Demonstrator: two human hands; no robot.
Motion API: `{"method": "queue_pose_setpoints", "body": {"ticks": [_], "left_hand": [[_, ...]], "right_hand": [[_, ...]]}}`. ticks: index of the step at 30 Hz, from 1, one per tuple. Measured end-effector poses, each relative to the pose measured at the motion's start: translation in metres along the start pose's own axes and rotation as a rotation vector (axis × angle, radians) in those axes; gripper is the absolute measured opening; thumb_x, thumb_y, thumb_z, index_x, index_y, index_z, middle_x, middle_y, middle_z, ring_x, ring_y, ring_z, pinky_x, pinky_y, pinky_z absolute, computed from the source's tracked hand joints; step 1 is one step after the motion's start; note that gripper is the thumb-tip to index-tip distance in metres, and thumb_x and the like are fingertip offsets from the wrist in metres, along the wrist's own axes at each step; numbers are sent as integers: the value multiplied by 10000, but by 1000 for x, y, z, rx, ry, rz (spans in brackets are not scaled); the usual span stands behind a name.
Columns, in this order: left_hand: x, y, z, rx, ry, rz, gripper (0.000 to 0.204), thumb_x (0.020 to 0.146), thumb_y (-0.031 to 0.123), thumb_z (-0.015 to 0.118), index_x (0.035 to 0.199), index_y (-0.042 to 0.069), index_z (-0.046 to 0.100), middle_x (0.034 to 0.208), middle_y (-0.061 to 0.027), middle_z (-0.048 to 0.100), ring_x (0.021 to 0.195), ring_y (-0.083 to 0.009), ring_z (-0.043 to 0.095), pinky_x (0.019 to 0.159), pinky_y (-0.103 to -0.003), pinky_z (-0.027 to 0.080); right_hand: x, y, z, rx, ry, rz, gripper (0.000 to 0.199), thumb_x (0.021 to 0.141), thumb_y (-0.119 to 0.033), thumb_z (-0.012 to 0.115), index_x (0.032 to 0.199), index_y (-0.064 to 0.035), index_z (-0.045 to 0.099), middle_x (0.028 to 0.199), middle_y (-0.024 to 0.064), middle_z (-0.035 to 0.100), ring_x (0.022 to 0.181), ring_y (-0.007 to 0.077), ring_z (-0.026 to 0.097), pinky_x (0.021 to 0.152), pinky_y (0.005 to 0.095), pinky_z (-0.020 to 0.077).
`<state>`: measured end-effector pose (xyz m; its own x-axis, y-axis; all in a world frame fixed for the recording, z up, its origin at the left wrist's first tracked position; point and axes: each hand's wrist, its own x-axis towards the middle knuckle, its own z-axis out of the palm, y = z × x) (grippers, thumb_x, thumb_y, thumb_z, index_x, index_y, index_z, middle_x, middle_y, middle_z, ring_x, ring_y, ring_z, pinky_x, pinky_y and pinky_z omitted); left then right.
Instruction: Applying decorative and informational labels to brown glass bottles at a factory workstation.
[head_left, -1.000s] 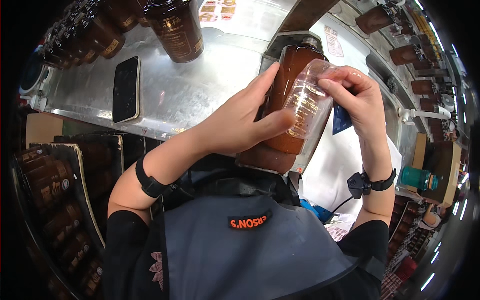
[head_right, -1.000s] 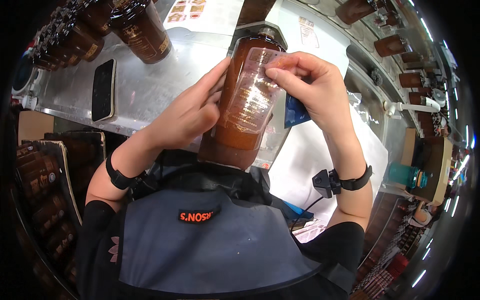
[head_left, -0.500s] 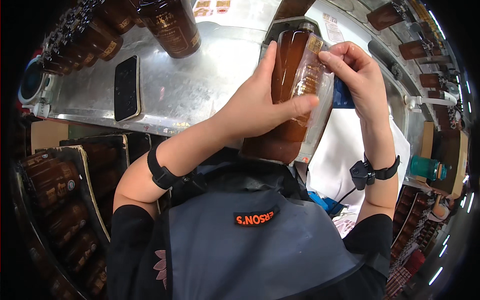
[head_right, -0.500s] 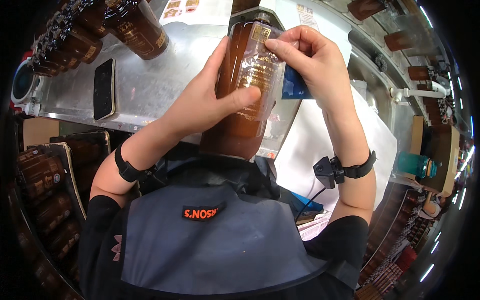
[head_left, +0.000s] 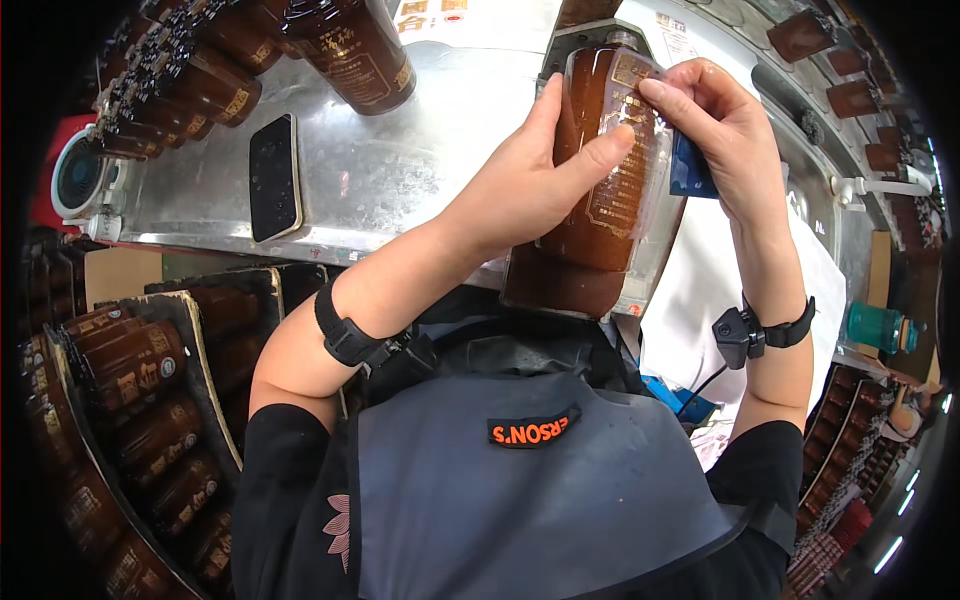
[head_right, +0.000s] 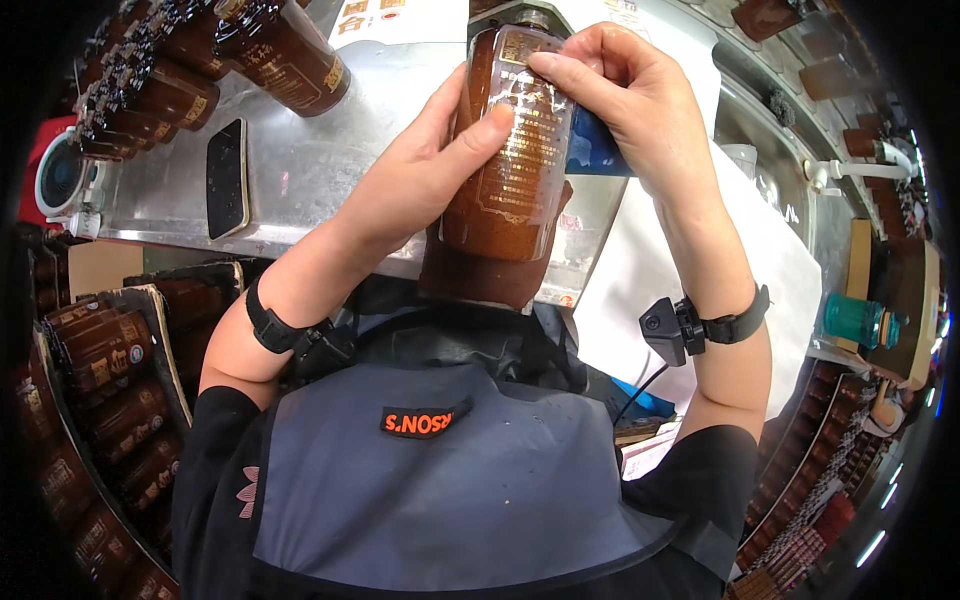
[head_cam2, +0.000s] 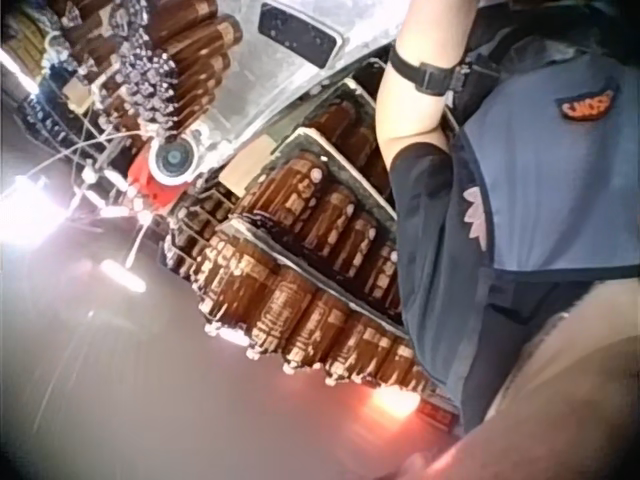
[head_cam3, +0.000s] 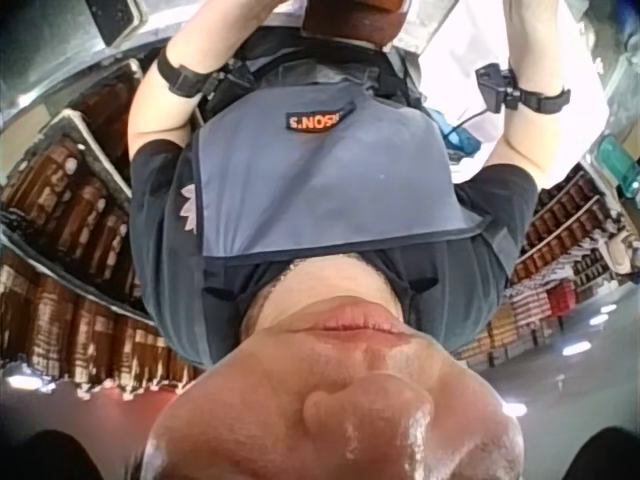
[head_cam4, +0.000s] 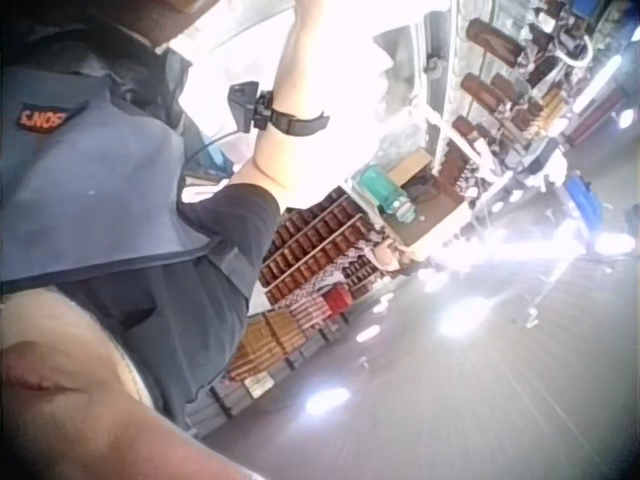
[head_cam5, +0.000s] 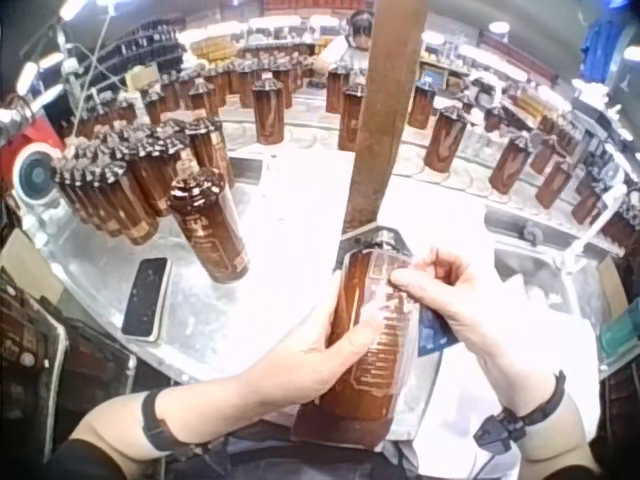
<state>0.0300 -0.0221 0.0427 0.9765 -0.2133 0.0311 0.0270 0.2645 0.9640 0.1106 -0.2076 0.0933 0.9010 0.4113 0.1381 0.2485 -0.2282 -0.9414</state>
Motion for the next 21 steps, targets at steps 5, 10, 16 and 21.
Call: {"method": "queue_pose_setpoints", "body": {"ticks": [5,10,16,21], "left_hand": [[-2,4,-1,47,-23,69,830,939,274,674,1481,-99,168,1355,-186,502,1233,-210,519,1034,-317,431],[-3,9,-1,10,-31,31,777,936,237,679,1485,-51,210,1347,-158,510,1221,-182,520,1023,-320,441],[-1,10,1,-17,-53,28,738,931,214,683,1484,-11,248,1349,-126,507,1225,-169,513,1024,-319,441],[-3,18,4,18,-18,-34,726,934,200,680,1482,-11,252,1334,-123,520,1217,-168,522,1029,-319,439]], "right_hand": [[-2,-3,3,-2,10,8,195,868,-208,759,870,-34,673,696,-57,586,654,4,495,605,161,381],[-2,-3,3,-37,1,-13,190,872,-197,756,850,-31,666,678,-51,586,644,10,515,606,165,402],[-2,-3,4,-33,13,17,153,890,-171,738,891,-42,654,752,-51,617,701,-4,528,652,161,402],[-2,-7,4,-76,-9,-10,165,892,-177,734,871,-43,641,720,-62,587,686,-7,508,628,157,376]]}}
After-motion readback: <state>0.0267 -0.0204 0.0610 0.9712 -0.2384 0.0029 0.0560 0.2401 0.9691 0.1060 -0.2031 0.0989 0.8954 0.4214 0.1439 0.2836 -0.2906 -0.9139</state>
